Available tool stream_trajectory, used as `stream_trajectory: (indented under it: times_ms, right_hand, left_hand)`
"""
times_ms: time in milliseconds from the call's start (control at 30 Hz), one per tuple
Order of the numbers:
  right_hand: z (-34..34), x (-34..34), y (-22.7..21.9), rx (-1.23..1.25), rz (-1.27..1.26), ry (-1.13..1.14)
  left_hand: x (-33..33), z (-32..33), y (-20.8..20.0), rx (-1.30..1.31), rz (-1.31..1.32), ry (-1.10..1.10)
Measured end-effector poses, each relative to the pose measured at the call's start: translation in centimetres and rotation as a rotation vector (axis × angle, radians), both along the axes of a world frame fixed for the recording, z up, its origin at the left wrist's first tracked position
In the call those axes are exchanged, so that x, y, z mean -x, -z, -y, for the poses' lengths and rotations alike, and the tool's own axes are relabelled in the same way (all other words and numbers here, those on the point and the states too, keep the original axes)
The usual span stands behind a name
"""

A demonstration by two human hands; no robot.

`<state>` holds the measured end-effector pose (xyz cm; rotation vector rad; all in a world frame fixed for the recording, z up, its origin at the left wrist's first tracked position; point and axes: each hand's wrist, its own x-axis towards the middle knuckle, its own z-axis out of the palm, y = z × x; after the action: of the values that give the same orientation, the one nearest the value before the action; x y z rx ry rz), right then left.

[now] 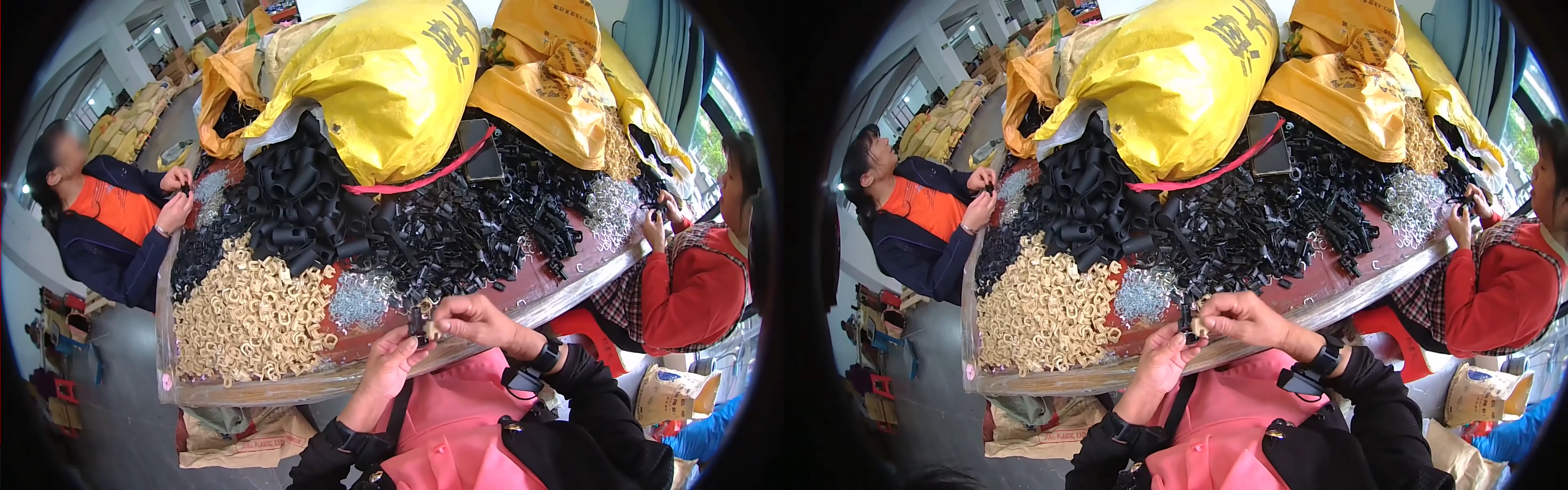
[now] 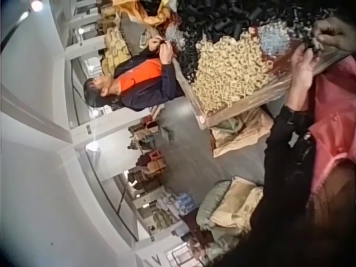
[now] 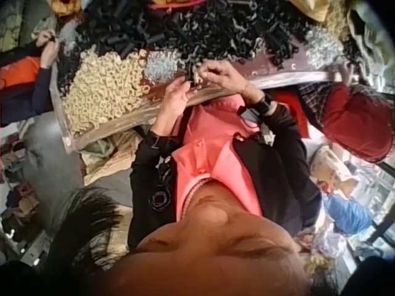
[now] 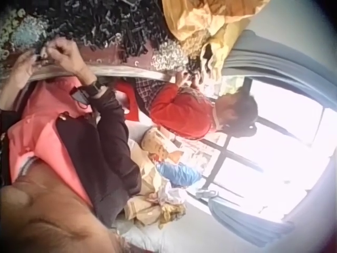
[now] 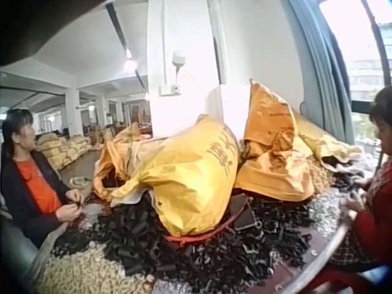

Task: The person assembles components by hand by picking up a black plastic piece and a metal clip, fitting the clip onto the plastic piece, and then placing the assembled unit back onto the table.

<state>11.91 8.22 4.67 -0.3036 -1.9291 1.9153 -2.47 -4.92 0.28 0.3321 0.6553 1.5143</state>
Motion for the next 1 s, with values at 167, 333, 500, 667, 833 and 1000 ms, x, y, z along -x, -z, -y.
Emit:
stream_trajectory:
  times_ms: [167, 333, 500, 667, 833, 1000]
  right_hand:
    - [0.4, 0.3, 0.6, -0.178, -0.038, -0.075]
    - [1.3, 0.6, -1.1, -0.094, 0.118, 0.075]
    - [1.5, 0.6, -0.5, -0.167, 0.112, 0.055]
    - [-1.1, 0.9, 1.4, -0.387, 0.165, 0.166]
    - [-3.8, 2.8, 2.9, -1.253, 0.274, 0.429]
    - [-5.3, 3.7, 4.4, -1.453, 0.444, 0.364]
  left_hand:
    - [-0.5, 0.0, -0.4, -0.04, 0.001, 0.013]
    - [-0.2, 0.2, -0.2, 0.011, -0.019, 0.019]
    - [-0.1, 0.1, -0.4, 0.066, -0.073, 0.041]
    - [0.6, 0.7, 0.2, 0.102, -0.121, 0.049]
    - [0.9, 0.8, 0.2, 0.043, -0.185, -0.01]
    - [0.9, 0.8, -0.3, 0.065, -0.12, -0.037]
